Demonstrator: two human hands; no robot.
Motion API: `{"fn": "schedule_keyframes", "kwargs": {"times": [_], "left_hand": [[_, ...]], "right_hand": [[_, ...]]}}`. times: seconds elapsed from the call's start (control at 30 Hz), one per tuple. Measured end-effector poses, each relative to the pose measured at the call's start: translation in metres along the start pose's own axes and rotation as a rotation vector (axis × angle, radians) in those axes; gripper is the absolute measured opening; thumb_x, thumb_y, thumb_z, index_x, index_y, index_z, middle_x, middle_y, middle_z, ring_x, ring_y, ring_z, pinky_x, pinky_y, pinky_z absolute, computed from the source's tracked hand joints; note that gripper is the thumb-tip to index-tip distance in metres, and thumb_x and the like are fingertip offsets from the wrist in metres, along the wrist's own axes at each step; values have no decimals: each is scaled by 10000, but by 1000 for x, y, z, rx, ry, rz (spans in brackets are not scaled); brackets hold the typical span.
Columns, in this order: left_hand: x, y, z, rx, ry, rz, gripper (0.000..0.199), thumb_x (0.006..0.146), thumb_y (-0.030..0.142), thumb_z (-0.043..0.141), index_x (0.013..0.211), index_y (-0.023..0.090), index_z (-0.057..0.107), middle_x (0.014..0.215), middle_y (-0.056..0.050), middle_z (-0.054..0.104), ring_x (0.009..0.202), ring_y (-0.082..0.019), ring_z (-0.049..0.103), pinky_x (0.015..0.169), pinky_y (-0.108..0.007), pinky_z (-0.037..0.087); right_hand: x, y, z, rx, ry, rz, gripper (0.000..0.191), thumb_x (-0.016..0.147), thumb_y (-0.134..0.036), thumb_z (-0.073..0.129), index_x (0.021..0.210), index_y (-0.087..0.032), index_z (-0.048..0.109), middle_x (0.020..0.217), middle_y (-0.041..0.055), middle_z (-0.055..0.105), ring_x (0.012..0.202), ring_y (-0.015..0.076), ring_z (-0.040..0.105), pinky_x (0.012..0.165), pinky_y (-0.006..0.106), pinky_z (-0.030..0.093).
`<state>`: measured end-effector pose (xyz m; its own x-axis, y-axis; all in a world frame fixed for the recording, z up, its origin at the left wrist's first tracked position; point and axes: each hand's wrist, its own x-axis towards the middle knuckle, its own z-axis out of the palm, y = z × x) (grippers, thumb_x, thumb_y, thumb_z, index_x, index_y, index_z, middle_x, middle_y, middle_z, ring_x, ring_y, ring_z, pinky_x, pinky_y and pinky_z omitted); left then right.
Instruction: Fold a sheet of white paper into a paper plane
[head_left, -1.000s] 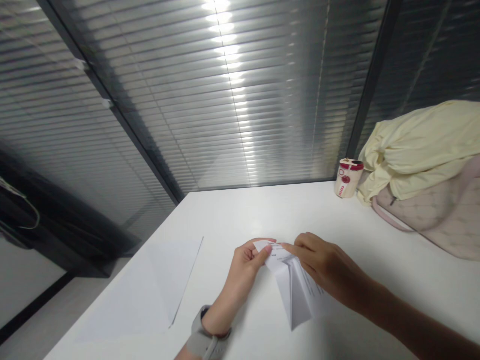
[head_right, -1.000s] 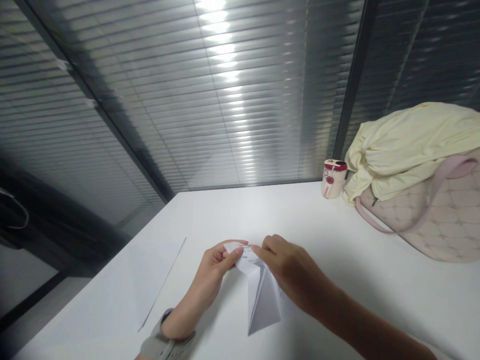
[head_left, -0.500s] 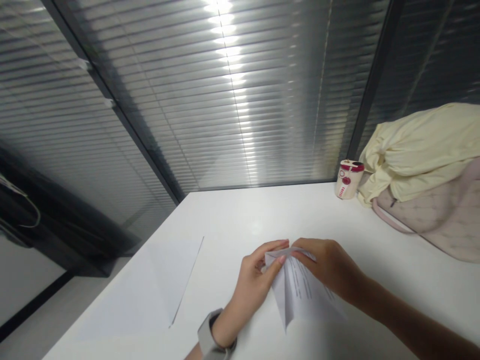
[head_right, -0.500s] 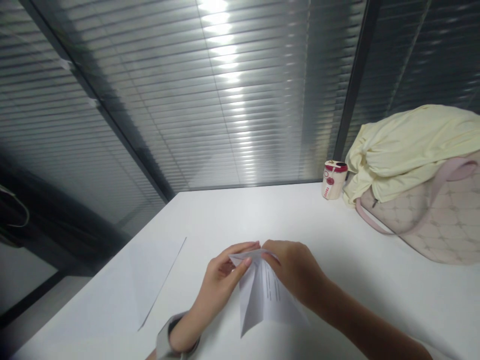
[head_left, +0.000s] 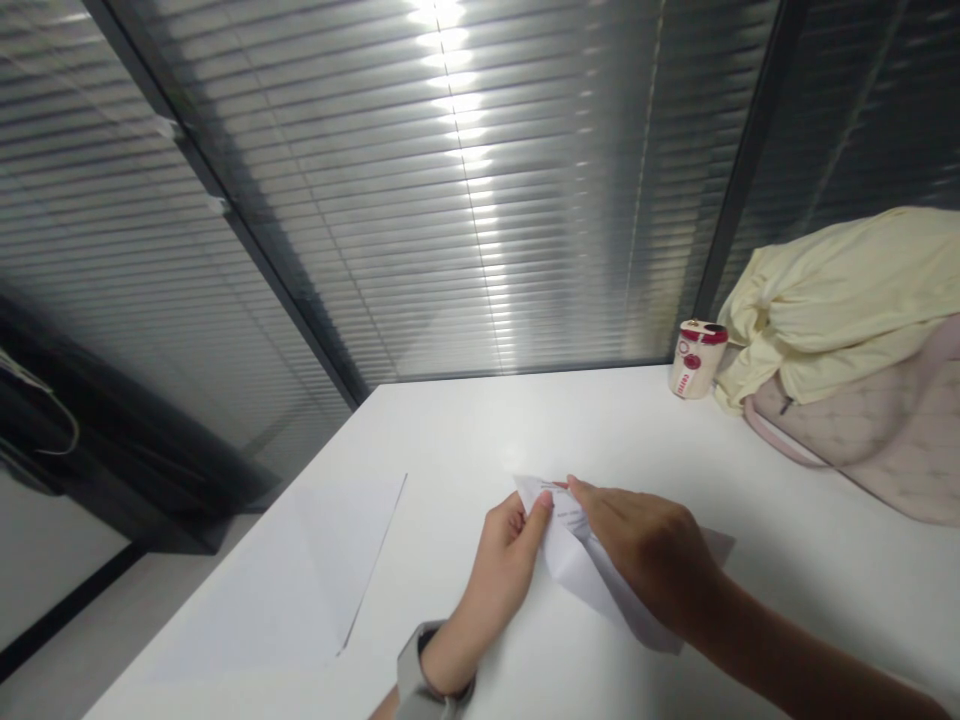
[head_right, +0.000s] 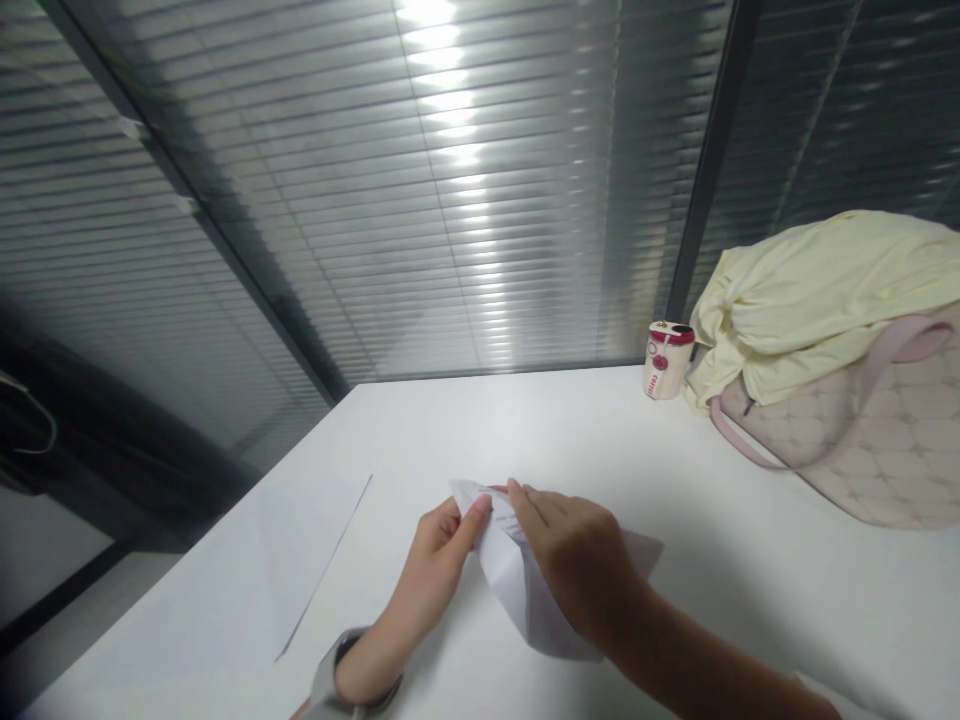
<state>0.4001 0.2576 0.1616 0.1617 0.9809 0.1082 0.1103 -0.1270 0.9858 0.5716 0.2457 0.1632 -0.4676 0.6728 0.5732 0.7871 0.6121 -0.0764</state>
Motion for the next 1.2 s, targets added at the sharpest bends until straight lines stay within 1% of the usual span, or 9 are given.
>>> {"fn": "schedule_keyframes", "kwargs": {"times": [0.2,0.37,0.5,0.6,0.7,0.77,0.87,1.0,1.2], "left_hand": [[3,-10,-1,-53,7,-31,469,870,530,506,955,111,700,641,-28,615,590,-147,479,542,-240,380],[0,-9,1,51,93,-12,502,871,566,474,863,129,719,592,-12,590,589,-159,489,551,-247,402],[1,-5,1,83,96,5,480,880,551,471,912,142,722,705,-43,681,651,-193,563,654,-281,462],[1,-2,1,64,73,42,434,911,495,454,990,152,709,861,-62,717,798,-217,616,801,-301,465],[0,0,0,61,19,65,428,929,474,432,1070,159,684,955,-74,719,879,-225,627,865,-307,451],[0,1,-1,69,-14,81,422,938,460,422,1116,164,665,1007,-78,713,909,-225,628,880,-306,447],[-1,0,-3,94,-44,105,404,954,432,405,1142,175,654,1055,-77,703,958,-224,618,889,-303,441],[0,0,-3,140,-36,123,376,959,405,407,1132,180,655,1065,-76,693,975,-224,605,882,-301,434],[-1,-3,0,198,56,149,370,946,430,416,980,167,674,933,-67,690,840,-209,605,782,-282,446]], "right_hand": [[-2,-9,7,-170,56,-121,399,851,8,383,1158,-40,633,1157,206,653,988,260,681,765,321,591],[-10,-20,25,-208,40,-41,439,812,52,381,1187,-6,603,1190,244,617,1033,290,657,814,354,589],[-16,-15,13,109,-94,-16,463,889,-112,458,1341,-15,462,1354,233,490,1238,301,499,987,404,489],[-7,2,-14,541,-301,17,478,962,-268,412,1424,-154,371,1454,111,410,1330,223,390,1072,382,394],[11,22,-29,915,-343,275,359,976,-334,379,1234,-210,596,1279,79,602,1201,212,536,1024,399,436],[20,30,-26,1064,-372,415,339,938,-389,434,984,-196,710,1194,83,630,1066,218,607,835,347,546],[24,34,-11,1091,-336,522,296,838,-425,581,794,-163,710,1009,80,654,924,205,617,742,312,529],[20,31,2,1210,-395,602,352,744,-484,685,858,-153,648,808,36,650,786,178,601,734,313,480],[19,27,2,1474,-534,590,455,742,-576,653,900,-151,631,847,41,644,788,172,582,716,296,436]]}}
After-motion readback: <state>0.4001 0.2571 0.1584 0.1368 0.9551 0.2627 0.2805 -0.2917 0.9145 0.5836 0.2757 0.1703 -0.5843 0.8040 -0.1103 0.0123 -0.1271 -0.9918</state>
